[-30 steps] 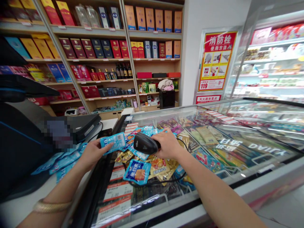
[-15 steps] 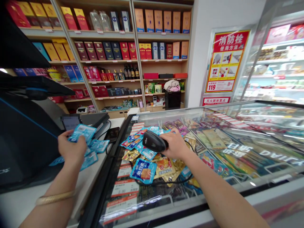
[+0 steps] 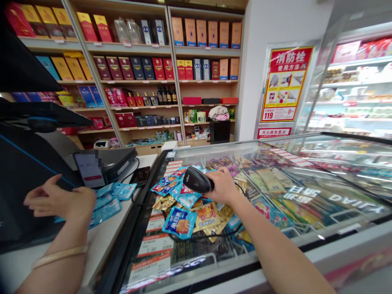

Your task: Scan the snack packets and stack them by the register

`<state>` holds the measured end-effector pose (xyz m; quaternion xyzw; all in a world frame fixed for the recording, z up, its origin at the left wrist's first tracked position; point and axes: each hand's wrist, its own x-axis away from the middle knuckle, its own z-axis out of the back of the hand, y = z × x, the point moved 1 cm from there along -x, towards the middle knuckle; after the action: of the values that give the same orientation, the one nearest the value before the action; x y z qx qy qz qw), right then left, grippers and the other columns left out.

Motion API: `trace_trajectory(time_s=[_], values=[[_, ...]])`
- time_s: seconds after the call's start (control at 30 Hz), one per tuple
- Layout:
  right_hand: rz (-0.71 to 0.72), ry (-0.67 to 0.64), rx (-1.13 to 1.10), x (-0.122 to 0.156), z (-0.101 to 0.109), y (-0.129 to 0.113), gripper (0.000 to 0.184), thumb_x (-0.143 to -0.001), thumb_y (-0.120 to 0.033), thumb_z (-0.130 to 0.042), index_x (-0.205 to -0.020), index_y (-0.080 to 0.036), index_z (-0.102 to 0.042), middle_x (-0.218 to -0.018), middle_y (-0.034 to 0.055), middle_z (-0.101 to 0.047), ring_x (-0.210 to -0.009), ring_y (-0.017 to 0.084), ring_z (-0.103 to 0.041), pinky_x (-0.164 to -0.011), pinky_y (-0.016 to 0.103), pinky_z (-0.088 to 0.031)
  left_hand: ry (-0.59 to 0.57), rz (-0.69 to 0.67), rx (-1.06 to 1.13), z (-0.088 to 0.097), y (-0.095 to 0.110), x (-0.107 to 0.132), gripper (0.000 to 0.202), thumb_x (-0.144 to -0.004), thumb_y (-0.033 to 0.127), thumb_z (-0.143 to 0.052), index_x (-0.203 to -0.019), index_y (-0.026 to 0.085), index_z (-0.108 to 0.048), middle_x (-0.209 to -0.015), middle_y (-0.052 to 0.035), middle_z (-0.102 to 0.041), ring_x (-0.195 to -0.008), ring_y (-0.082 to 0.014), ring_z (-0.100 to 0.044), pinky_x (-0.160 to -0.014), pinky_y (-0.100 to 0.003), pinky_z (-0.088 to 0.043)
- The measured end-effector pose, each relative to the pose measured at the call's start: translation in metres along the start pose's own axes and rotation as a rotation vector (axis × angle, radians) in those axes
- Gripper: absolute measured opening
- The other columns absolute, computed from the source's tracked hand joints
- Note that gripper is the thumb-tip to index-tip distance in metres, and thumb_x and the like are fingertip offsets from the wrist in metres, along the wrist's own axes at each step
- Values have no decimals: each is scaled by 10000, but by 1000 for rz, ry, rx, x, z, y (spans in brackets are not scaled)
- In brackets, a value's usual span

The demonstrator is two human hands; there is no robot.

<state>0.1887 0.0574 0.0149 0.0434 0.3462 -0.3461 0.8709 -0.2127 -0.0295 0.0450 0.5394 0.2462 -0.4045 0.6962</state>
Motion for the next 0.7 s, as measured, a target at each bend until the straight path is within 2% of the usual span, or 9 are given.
trace_trajectory(time_s=[0.07, 0.1, 0.2, 0.27, 0.37, 0.47, 0.57, 0.7], values=[[-13, 10, 7, 0, 0, 2, 283, -714, -393, -653, -936, -216, -654, -920, 57, -733, -834, 211, -639, -802, 342, -277, 129, -45, -39, -9, 10, 6, 453, -727, 183, -552, -1180, 195, -541, -1257, -211, -479, -1247, -462, -419, -939, -745, -341], [-17, 14, 10, 0, 0, 3, 279, -719, -391, -645, -936, -216, -654, -919, 57, -732, -830, 211, -638, -803, 343, -278, 110, -96, -22, -16, 18, 9, 377, -735, 203, -547, -1110, 181, -585, -1146, -187, -550, -1169, -412, -501, -916, -667, -424], [-18, 18, 23, -1, -1, 4, 267, -724, -381, -633, -931, -214, -653, -891, 52, -730, -822, 209, -637, -808, 344, -275, -206, -305, 152, -40, 42, 26, 302, -754, 281, -529, -1016, 163, -624, -937, -114, -636, -951, -281, -616, -834, -475, -531], [-20, 14, 32, -1, -1, 4, 265, -722, -379, -630, -925, -210, -651, -863, 49, -725, -818, 209, -637, -807, 343, -275, -446, -392, 236, -52, 54, 41, 327, -776, 349, -533, -1035, 175, -631, -958, -94, -669, -896, -233, -637, -825, -402, -538], [-26, 9, 28, -2, -1, 3, 255, -721, -382, -626, -909, -210, -647, -847, 45, -720, -824, 214, -638, -808, 347, -275, -724, -452, 270, -63, 62, 60, 416, -789, 436, -552, -1106, 182, -640, -1091, -111, -689, -996, -236, -645, -910, -378, -512], [-31, -9, 30, -2, 0, 1, 257, -724, -388, -630, -910, -212, -645, -852, 41, -720, -840, 217, -638, -820, 351, -274, -904, -473, 241, -69, 65, 71, 510, -749, 467, -602, -1177, 193, -645, -1229, -121, -665, -1131, -269, -616, -1006, -394, -461], [-31, -35, 40, -2, 1, 0, 270, -722, -391, -640, -926, -213, -644, -868, 40, -720, -845, 217, -637, -825, 351, -275, -1004, -453, 200, -72, 67, 78, 505, -731, 440, -621, -1183, 218, -666, -1205, -109, -687, -1108, -286, -638, -989, -391, -470], [-33, -34, 23, -2, 1, -1, 278, -711, -383, -652, -932, -215, -645, -877, 37, -725, -847, 218, -638, -818, 350, -276, -1023, -449, 142, -73, 70, 82, 448, -775, 393, -550, -1167, 222, -685, -1140, -106, -716, -1021, -283, -678, -924, -372, -500]])
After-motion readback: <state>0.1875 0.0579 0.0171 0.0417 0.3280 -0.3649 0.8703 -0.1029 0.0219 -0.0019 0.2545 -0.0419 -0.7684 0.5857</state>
